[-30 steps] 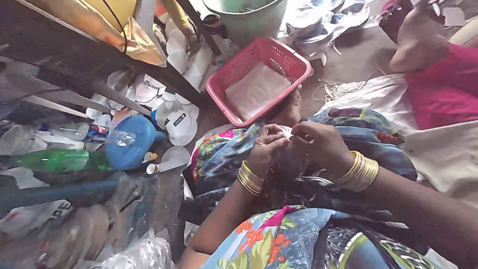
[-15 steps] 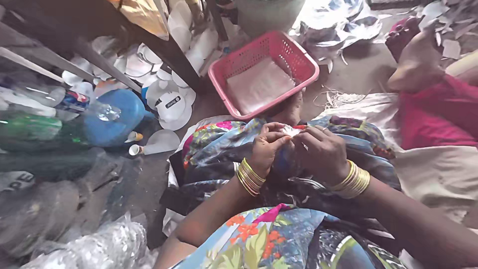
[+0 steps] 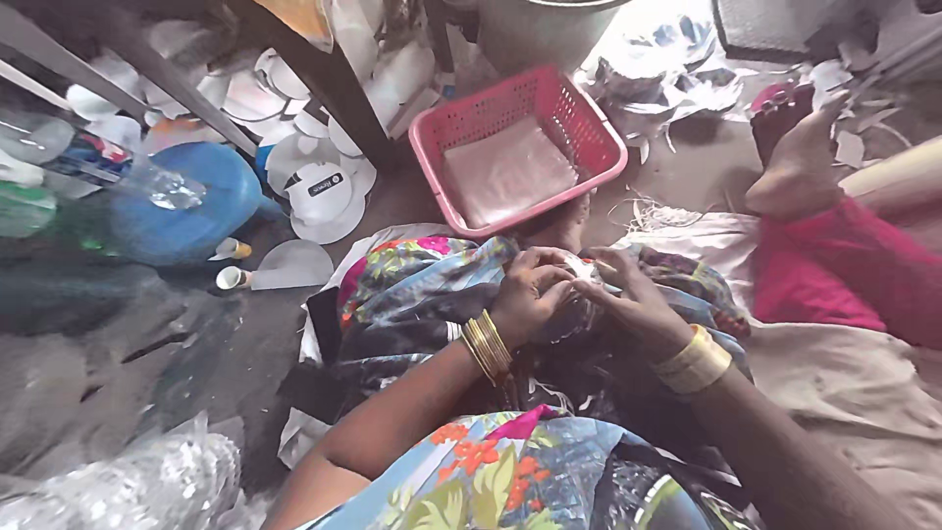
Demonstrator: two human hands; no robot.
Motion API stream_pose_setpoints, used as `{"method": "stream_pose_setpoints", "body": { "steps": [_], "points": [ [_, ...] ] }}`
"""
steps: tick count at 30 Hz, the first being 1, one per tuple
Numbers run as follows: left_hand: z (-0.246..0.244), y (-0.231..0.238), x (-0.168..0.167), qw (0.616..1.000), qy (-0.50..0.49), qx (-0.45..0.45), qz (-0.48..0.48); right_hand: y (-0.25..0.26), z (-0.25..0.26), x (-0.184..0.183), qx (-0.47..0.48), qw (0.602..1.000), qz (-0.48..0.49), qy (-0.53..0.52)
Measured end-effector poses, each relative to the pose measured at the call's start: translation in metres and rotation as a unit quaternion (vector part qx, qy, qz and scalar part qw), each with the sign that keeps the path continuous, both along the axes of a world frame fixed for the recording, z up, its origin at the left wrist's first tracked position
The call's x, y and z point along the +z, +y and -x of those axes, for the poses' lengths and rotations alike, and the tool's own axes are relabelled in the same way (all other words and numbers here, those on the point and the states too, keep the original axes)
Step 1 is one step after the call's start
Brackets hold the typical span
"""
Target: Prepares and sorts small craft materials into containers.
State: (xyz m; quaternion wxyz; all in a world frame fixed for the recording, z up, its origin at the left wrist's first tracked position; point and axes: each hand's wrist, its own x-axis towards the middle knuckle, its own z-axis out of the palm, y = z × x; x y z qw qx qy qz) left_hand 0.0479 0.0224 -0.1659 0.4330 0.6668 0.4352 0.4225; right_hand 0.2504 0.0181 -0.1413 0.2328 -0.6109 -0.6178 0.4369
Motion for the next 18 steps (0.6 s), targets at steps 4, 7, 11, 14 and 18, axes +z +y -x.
{"method": "stream_pose_setpoints", "body": {
  "steps": [4,7,11,14,18],
  "points": [
    [0.029,0.027,-0.018,0.998,0.005,0.026,0.064,0.017,-0.009,-0.027,-0.042,0.980,0.121,0.156],
    [0.049,0.036,-0.023,0.962,-0.079,-0.013,0.261,0.019,-0.020,-0.021,-0.043,0.944,0.115,0.308],
    [0.039,0.031,-0.011,0.909,-0.164,-0.048,0.380,0.030,-0.011,-0.020,-0.047,0.942,0.091,0.321],
    [0.028,0.035,-0.024,0.918,-0.161,0.038,0.361,0.044,-0.001,-0.027,-0.046,0.968,0.095,0.227],
    [0.026,0.038,-0.038,0.929,-0.136,0.076,0.335,0.049,0.003,-0.035,-0.073,0.978,0.139,0.139]
  ]
}}
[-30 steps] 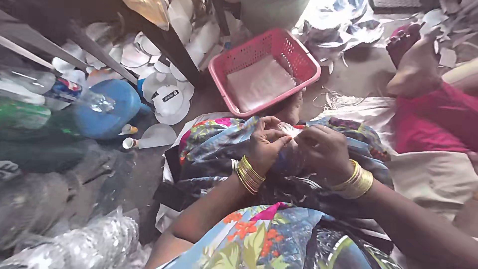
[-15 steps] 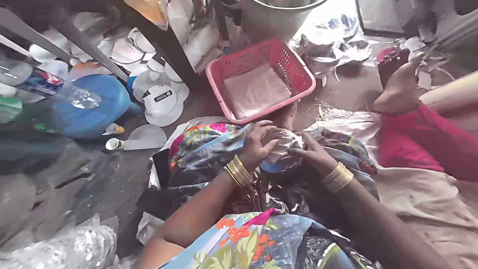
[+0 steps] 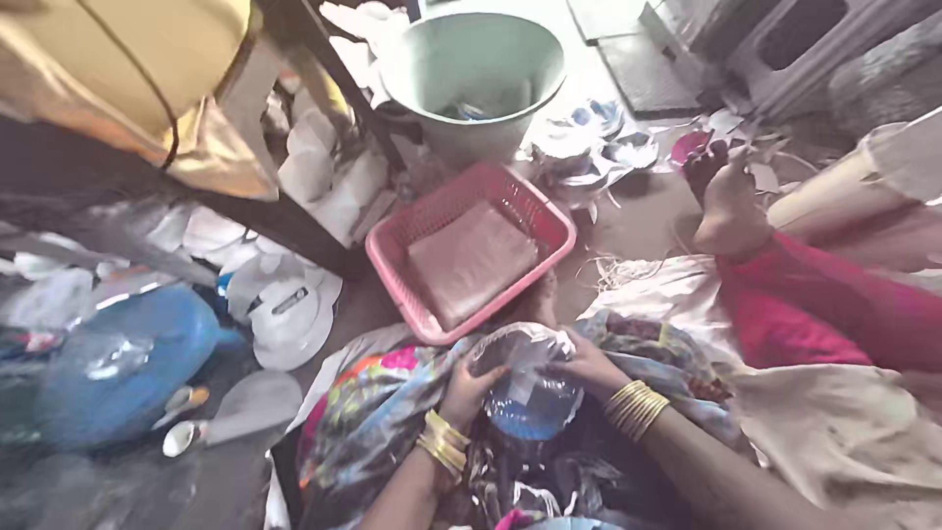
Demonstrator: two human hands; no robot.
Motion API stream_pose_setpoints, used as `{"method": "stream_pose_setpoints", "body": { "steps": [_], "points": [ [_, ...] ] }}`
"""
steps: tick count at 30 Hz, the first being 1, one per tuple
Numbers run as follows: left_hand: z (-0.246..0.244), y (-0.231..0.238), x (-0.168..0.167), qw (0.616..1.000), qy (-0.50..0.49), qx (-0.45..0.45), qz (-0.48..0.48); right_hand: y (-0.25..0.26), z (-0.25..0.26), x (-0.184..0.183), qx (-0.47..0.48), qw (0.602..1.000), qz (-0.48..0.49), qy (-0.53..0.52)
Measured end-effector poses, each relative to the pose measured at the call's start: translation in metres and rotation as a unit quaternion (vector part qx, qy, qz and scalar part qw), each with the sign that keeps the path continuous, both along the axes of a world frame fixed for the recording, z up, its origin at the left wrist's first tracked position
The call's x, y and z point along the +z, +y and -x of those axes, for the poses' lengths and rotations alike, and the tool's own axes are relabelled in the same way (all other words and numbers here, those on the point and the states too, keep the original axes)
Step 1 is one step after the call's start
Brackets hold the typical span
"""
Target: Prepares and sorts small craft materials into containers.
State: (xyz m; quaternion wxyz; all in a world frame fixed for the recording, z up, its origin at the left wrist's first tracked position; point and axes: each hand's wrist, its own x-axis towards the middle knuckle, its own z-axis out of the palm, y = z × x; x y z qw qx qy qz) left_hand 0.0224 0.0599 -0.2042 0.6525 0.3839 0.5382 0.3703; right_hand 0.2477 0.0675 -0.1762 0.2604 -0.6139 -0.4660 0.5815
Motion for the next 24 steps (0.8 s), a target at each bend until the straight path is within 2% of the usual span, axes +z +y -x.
{"method": "stream_pose_setpoints", "body": {
  "steps": [6,12,17,21,24],
  "points": [
    [-0.004,0.010,-0.010,1.000,0.025,0.014,0.010,0.018,-0.007,-0.017,0.042,0.998,0.005,-0.037],
    [-0.010,0.018,-0.018,0.998,0.055,0.029,0.006,0.028,-0.009,-0.013,0.065,0.994,0.032,-0.077],
    [-0.011,0.020,-0.022,0.996,0.087,0.007,-0.017,0.031,-0.009,-0.009,0.074,0.992,0.053,-0.091],
    [-0.009,0.025,-0.025,0.989,0.136,-0.023,-0.046,0.030,-0.006,-0.015,0.047,0.992,0.034,-0.108],
    [-0.010,0.033,-0.018,0.991,0.121,-0.051,-0.041,0.028,-0.007,-0.007,0.016,0.995,0.006,-0.098]
  ]
}}
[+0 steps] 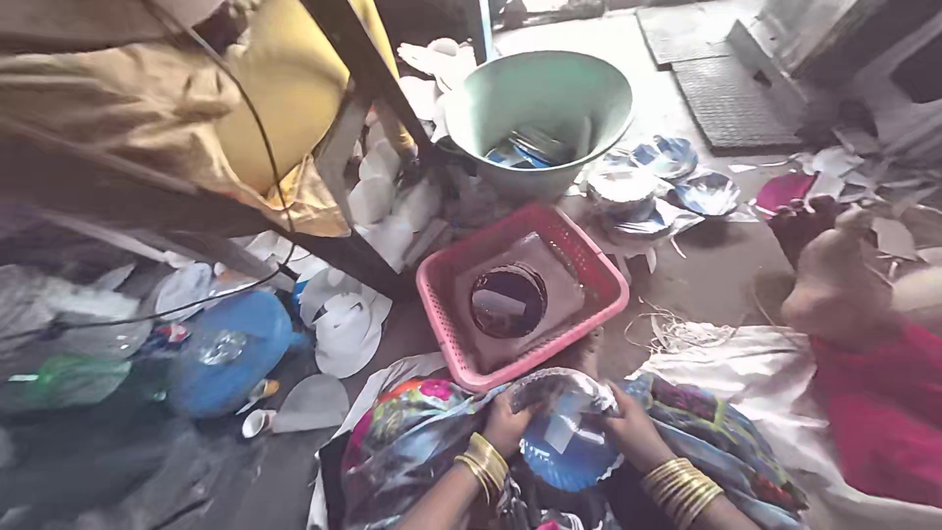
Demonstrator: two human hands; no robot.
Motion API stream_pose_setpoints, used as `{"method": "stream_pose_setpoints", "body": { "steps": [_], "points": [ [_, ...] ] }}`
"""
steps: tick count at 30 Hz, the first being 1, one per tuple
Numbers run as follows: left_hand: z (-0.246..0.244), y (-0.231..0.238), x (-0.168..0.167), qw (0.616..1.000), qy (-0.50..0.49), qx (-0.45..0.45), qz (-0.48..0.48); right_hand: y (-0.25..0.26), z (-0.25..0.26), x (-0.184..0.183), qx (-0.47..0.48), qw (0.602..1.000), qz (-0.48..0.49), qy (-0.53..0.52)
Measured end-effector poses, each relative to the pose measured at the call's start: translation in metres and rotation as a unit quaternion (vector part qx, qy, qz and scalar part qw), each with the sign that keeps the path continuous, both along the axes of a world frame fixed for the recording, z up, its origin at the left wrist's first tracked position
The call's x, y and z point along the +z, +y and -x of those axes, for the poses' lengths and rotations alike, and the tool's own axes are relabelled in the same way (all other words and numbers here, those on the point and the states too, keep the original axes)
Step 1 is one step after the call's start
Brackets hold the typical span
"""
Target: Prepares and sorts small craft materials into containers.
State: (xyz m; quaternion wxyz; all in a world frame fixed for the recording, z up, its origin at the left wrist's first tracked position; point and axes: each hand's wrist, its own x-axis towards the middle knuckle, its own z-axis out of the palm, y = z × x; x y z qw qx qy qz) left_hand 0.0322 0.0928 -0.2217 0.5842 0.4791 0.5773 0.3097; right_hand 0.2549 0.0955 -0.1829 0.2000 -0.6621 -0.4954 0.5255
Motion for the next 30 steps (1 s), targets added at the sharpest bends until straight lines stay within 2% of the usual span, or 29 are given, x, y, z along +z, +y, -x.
{"method": "stream_pose_setpoints", "body": {
  "steps": [2,4,7,9,11,12,14,16,18,20,22,26,28,30],
  "points": [
    [0.000,0.004,0.015,0.997,-0.053,-0.021,0.061,0.000,-0.006,0.013,-0.045,0.997,-0.043,0.036],
    [0.002,0.008,0.023,0.984,-0.147,-0.030,0.100,0.015,-0.017,0.033,-0.107,0.989,-0.068,0.074],
    [0.012,0.013,0.021,0.949,-0.270,-0.089,0.136,0.059,-0.044,0.068,-0.244,0.949,-0.130,0.153],
    [0.016,0.017,0.022,0.953,-0.263,-0.104,0.111,0.102,-0.062,0.089,-0.322,0.909,-0.152,0.215],
    [0.021,0.020,0.029,0.965,-0.230,-0.098,0.075,0.140,-0.073,0.097,-0.394,0.871,-0.115,0.271],
    [0.025,0.022,0.033,0.975,-0.196,-0.093,0.040,0.153,-0.070,0.100,-0.407,0.865,-0.090,0.278],
    [0.037,0.032,0.042,0.992,-0.058,-0.076,-0.088,0.161,-0.036,0.103,-0.360,0.901,-0.071,0.234],
    [0.051,0.047,0.050,0.978,0.104,-0.026,-0.180,0.157,0.008,0.089,-0.221,0.961,-0.086,0.142],
    [0.067,0.075,0.062,0.960,0.221,-0.012,-0.173,0.160,0.044,0.067,-0.054,0.994,-0.096,0.002],
    [0.077,0.106,0.070,0.945,0.303,-0.030,-0.122,0.178,0.070,0.044,0.028,0.987,-0.089,-0.129],
    [0.080,0.130,0.068,0.929,0.359,-0.074,-0.053,0.199,0.083,0.018,0.025,0.978,-0.055,-0.201],
    [0.075,0.155,0.052,0.891,0.424,-0.159,0.036,0.233,0.102,-0.020,-0.045,0.967,0.001,-0.253],
    [0.077,0.158,0.051,0.893,0.415,-0.167,0.043,0.241,0.114,-0.022,-0.031,0.959,0.011,-0.281],
    [0.082,0.160,0.049,0.913,0.386,-0.130,0.033,0.242,0.120,-0.025,-0.021,0.965,0.009,-0.259]
  ]
}}
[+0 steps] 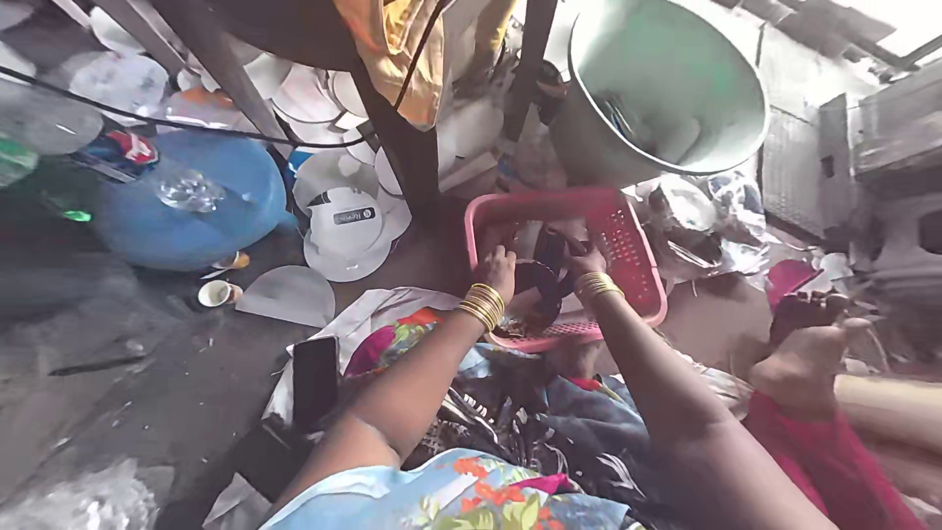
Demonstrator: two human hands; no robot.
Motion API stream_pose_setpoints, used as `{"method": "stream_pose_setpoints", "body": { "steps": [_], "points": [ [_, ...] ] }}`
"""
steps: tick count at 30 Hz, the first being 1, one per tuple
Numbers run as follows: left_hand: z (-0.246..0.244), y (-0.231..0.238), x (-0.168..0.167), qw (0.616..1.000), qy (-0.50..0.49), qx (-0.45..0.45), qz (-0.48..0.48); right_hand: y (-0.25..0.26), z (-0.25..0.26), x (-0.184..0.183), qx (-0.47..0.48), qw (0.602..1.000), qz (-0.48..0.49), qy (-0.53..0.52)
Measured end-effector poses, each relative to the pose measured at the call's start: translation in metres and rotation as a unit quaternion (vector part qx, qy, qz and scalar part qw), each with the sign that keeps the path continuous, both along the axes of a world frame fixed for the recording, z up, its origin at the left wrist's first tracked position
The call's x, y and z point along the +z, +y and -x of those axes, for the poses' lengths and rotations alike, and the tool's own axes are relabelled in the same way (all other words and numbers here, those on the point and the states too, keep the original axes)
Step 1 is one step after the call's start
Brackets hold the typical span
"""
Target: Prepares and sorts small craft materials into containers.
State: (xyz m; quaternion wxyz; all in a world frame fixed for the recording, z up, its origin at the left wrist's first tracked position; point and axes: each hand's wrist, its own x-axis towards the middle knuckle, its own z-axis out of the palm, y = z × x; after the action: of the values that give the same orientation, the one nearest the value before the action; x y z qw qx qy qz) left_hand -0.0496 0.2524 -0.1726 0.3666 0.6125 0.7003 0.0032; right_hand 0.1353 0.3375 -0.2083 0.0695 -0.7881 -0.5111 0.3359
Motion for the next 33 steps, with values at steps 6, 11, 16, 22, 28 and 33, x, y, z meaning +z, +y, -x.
{"method": "stream_pose_setpoints", "body": {
  "steps": [6,11,16,22,28,33],
  "points": [
    [0.018,0.003,-0.026,0.926,-0.227,0.130,-0.274,-0.014,-0.027,0.028,-0.047,0.973,-0.073,0.216],
    [0.021,-0.015,0.000,0.830,-0.431,0.105,-0.339,-0.051,-0.065,0.079,0.028,0.950,-0.172,0.258],
    [-0.006,-0.065,0.023,0.818,-0.484,0.131,-0.281,-0.113,-0.062,0.106,0.041,0.936,-0.110,0.333],
    [-0.031,-0.152,0.021,0.924,-0.359,0.121,-0.044,-0.195,-0.068,0.070,0.059,0.900,0.073,0.426],
    [-0.033,-0.187,0.007,0.899,-0.415,0.121,-0.075,-0.233,-0.089,0.065,0.189,0.903,-0.031,0.385],
    [-0.041,-0.206,-0.005,0.890,-0.445,0.055,-0.088,-0.263,-0.087,0.054,0.314,0.931,-0.163,0.087]
  ]
}}
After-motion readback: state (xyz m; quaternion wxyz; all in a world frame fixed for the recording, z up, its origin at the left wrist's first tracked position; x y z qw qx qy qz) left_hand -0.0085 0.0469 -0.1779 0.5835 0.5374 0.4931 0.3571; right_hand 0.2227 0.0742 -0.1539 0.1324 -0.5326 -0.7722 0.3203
